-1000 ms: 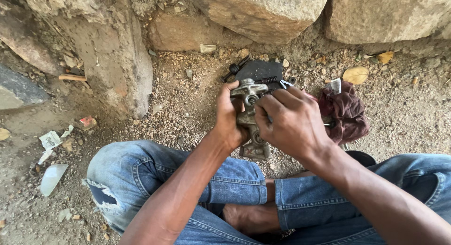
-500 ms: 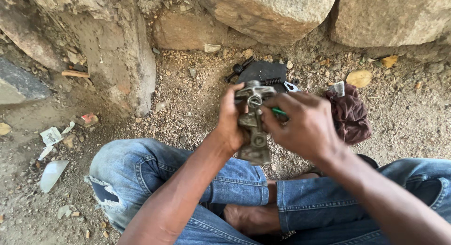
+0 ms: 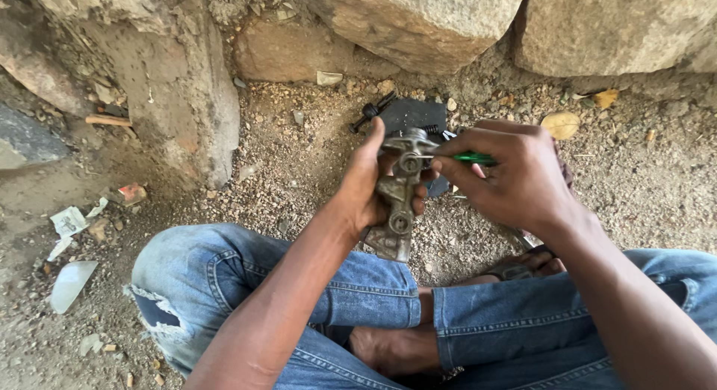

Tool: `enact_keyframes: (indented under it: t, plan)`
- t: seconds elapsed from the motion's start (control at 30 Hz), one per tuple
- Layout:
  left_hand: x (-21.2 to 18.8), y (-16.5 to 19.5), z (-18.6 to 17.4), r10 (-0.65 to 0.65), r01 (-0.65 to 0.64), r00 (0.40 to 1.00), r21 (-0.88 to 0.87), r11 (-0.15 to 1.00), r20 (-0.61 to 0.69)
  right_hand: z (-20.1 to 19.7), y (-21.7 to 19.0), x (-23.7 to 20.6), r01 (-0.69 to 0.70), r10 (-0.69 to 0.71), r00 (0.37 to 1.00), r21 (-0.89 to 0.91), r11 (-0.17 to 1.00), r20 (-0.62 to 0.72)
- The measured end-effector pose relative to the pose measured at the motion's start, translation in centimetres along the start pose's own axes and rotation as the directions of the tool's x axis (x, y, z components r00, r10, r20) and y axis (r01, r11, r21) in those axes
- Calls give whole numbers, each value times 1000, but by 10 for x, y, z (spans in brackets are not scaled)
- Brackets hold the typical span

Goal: The person sits on the ground and uses a screwdriver and pliers to disassemble and clean a metal mechanical part. They remove small components, wipe the part with a cloth, and reassemble it.

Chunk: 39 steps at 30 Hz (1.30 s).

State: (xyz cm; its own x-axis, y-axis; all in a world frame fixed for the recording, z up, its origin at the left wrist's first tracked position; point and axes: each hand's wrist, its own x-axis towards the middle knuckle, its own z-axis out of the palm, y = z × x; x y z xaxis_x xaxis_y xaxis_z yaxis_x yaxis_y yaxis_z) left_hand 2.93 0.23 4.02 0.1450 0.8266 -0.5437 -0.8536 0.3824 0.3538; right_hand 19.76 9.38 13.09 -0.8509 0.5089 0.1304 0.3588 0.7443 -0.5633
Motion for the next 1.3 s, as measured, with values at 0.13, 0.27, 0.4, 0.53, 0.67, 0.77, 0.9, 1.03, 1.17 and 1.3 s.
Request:
enact_keyframes:
  t: [0.13, 0.27, 0.4, 0.53, 0.67, 0.77, 0.9, 1.03, 1.17, 1.3]
  plan:
    - [5, -9, -10, -1, -3, 993, 33, 999, 118, 5, -3, 6, -270, 272, 954, -31, 962, 124]
    - [5, -11, -15, -63, 49, 989, 105, 993, 133, 11, 3, 11, -223, 197, 932, 50, 974, 303]
    - [-3, 0, -6, -128, 119, 992, 237, 964, 22, 19, 14, 11, 43, -52, 963, 38, 998, 264]
    - [-12, 17, -1, -199, 206, 978, 190, 960, -56, 20, 25, 11, 99, -97, 965, 3, 995, 244]
    - [-13, 25, -1, -215, 187, 973, 264, 946, 82, 24, 31, 8, 215, -230, 952, 94, 972, 199]
    - [-16, 31, -1, -223, 185, 970, 309, 933, 92, 38, 31, 6, 186, -206, 967, 136, 973, 148]
    - [-23, 34, -2, -34, 56, 997, 316, 947, -76, 46, 26, 2, -127, 114, 991, 204, 971, 71]
    - [-6, 5, 1, 457, -431, 889, 356, 829, 12, 50, 10, 4, -520, 562, 826, 445, 729, 44]
    - [16, -8, -15, 496, -519, 851, 130, 845, 173, 50, -5, 8, -611, 603, 788, 266, 745, 122]
    - [7, 6, -35, 506, -458, 785, -215, 863, 357, 32, -1, -1, -577, 539, 803, 106, 810, 256]
